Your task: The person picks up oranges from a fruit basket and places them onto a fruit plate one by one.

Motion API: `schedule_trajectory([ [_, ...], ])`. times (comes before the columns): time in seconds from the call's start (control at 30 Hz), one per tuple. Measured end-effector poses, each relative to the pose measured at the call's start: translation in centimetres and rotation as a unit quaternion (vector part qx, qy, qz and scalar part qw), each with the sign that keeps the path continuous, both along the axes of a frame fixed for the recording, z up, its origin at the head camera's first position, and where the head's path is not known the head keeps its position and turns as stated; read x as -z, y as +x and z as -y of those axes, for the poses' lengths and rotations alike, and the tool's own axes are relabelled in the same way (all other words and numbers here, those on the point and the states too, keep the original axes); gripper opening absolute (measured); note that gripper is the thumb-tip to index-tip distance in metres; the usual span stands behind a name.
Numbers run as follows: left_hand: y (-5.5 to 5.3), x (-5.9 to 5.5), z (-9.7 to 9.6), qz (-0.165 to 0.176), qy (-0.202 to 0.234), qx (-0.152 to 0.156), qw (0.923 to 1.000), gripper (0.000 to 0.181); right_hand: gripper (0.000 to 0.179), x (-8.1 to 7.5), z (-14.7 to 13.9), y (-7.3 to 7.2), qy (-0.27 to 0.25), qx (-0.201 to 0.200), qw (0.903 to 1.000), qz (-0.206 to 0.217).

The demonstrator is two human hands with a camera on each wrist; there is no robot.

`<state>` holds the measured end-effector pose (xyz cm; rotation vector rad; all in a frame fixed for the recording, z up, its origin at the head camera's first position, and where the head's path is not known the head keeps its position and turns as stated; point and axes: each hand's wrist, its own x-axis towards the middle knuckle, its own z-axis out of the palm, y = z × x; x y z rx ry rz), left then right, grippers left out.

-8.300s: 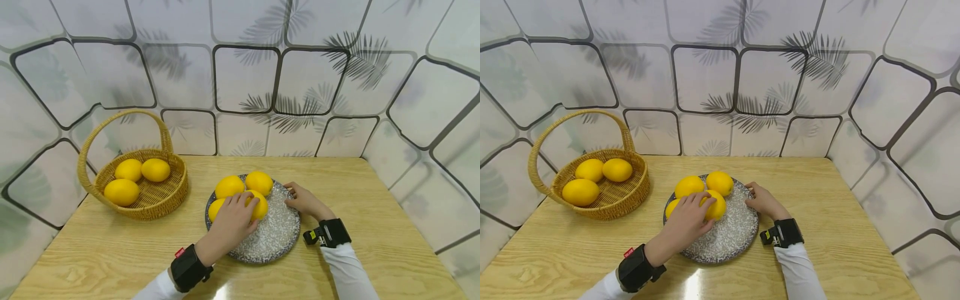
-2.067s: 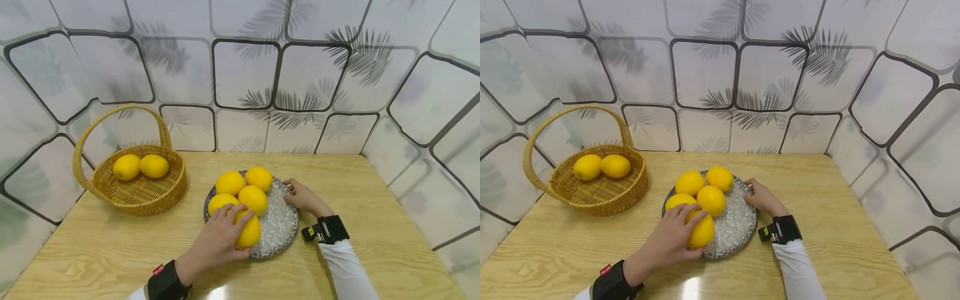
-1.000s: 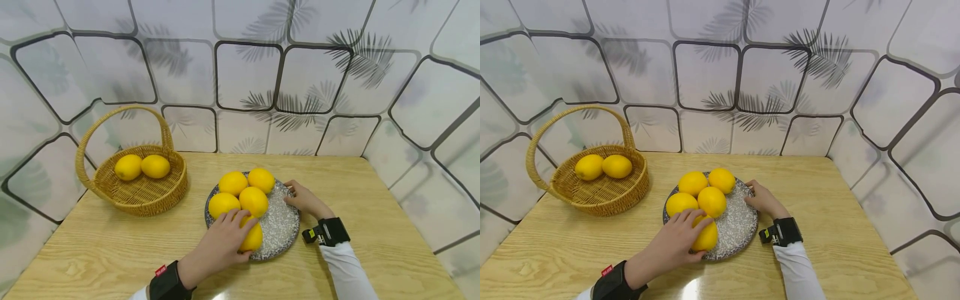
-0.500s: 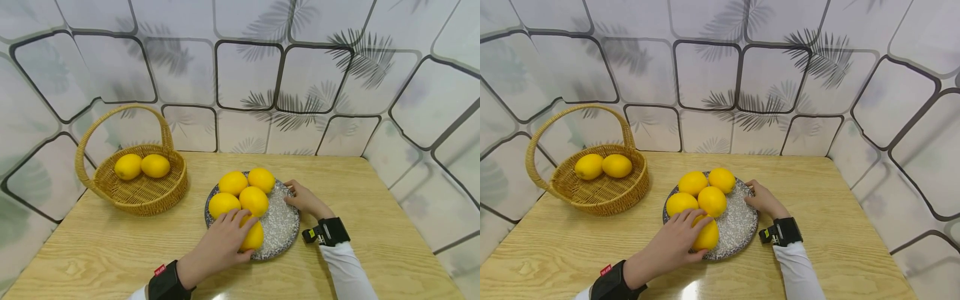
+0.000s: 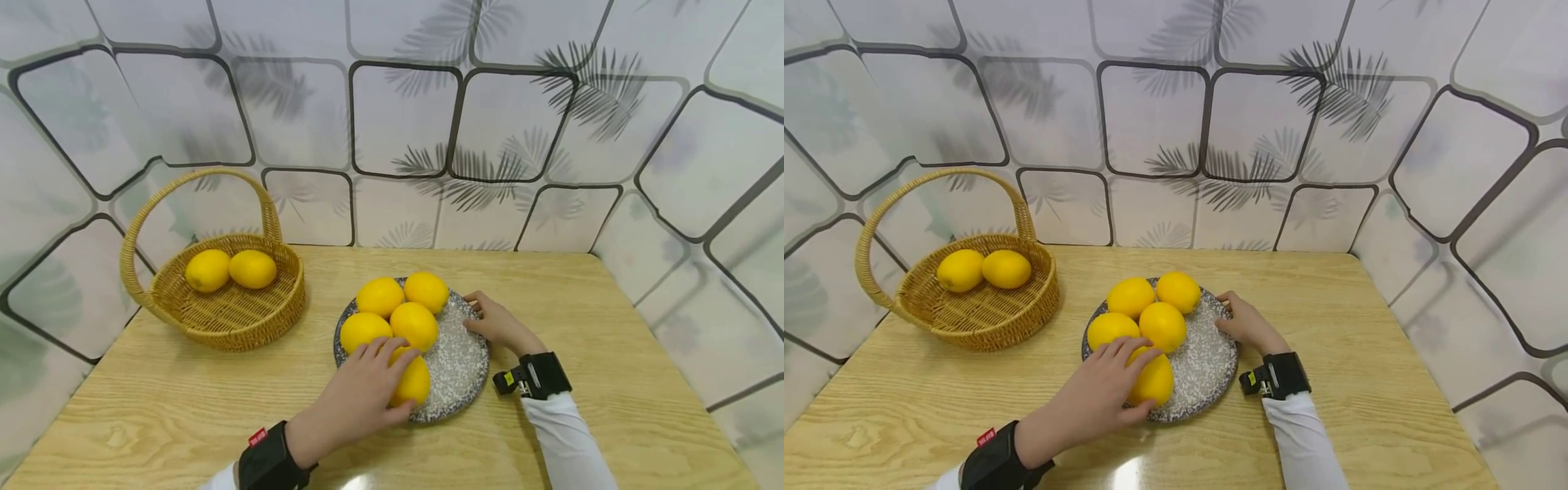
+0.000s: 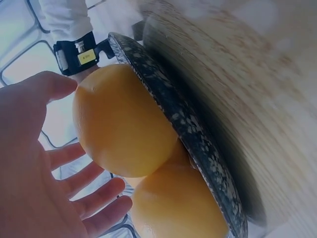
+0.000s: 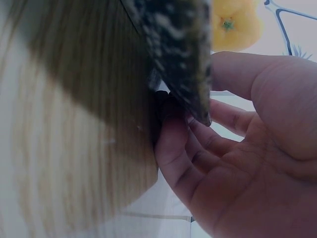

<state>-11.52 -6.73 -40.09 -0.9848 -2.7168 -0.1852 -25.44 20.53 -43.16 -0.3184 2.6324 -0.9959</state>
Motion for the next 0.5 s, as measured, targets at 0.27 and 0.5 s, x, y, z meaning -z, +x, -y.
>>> schedule_trajectory([
  [0.27, -0.27, -0.17, 0.56, 0.028, 0.006, -0.015, 0.9995, 0.063, 0.054, -0.16, -0.04, -0.04, 0.002, -0.002, 1.0, 0.001],
  [0.5, -0.56, -0.55, 0.98, 0.041, 0.024, -0.037, 0.9982, 0.06, 0.055, -0.06, 0.0, 0.0, 0.004, -0.001, 1.0, 0.001],
])
